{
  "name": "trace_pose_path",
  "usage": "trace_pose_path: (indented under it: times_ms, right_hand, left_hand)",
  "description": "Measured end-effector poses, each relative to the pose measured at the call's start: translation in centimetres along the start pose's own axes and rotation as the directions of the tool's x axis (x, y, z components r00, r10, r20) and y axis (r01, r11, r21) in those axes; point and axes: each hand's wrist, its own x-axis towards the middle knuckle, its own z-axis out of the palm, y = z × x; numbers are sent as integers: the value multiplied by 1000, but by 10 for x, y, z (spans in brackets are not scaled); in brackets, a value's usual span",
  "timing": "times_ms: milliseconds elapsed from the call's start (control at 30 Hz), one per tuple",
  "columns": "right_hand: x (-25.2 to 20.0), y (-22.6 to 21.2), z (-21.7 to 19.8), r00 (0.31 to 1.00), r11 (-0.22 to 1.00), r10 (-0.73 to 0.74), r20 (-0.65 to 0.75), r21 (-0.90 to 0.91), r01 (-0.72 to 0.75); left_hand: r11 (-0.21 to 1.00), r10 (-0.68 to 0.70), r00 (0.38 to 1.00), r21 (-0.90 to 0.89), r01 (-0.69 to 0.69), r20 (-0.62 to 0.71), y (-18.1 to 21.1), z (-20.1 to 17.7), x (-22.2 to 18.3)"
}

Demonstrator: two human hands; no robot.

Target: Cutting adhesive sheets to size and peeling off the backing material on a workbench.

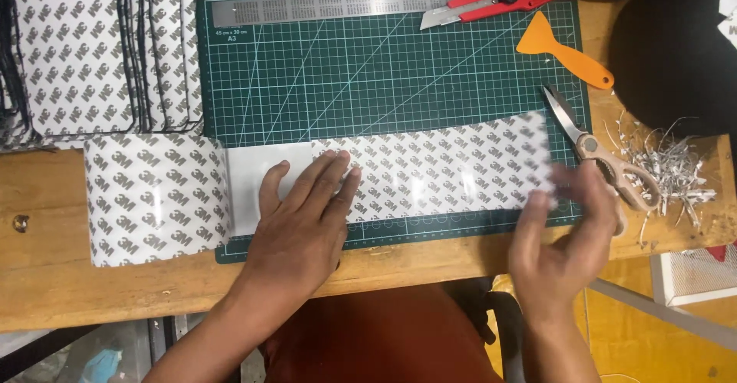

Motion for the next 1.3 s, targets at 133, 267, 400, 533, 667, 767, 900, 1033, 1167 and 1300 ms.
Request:
trace_pose_path:
  times_ms: [133,267,400,533,667,767,900,1033,1167,1300]
  right_hand:
    - [14,-3,-10,992,958,19,128,-286,19]
    - [21,-15,-9,997,992,-25,77,-125,34]
    - [33,-33,-10,957,847,148,249,469,-252]
    - [58,-36,0,768,552,503,396,537,-638]
    - [56,-1,0,572,325,783,244,624,-711]
    - [37,14,-11,722,541,676,146,567,-621]
    - [26,-4,-22,946,894,314,76,313,-321]
    - [23,-3,-23,989,982,120,85,139,-131]
    - [21,-15,-13,982,998,-53,184,-26,59]
    - [25,-45,6,885,993,-115,451,38,110]
  left_hand:
    - [1000,-3,1000,18,3,9,1,-1,0]
    - [1000,-4,1000,-15,4,-12,2,-1,1]
    - [999,-22,999,-48,21,-35,5,-7,4]
    - [1000,-6,999,-10,6,-39,6,-9,4]
    - [999,-31,998,-39,29,-47,7,-11,4]
    - [999,-24,998,-32,22,-55,7,-9,5]
    - [998,-12,998,-68,8,-64,9,-7,5]
    - [994,-12,996,-107,21,85,13,-12,3]
    - [989,29,998,-145,-22,49,15,-16,1]
    - [994,23,1000,-110,-25,-17,16,-12,0]
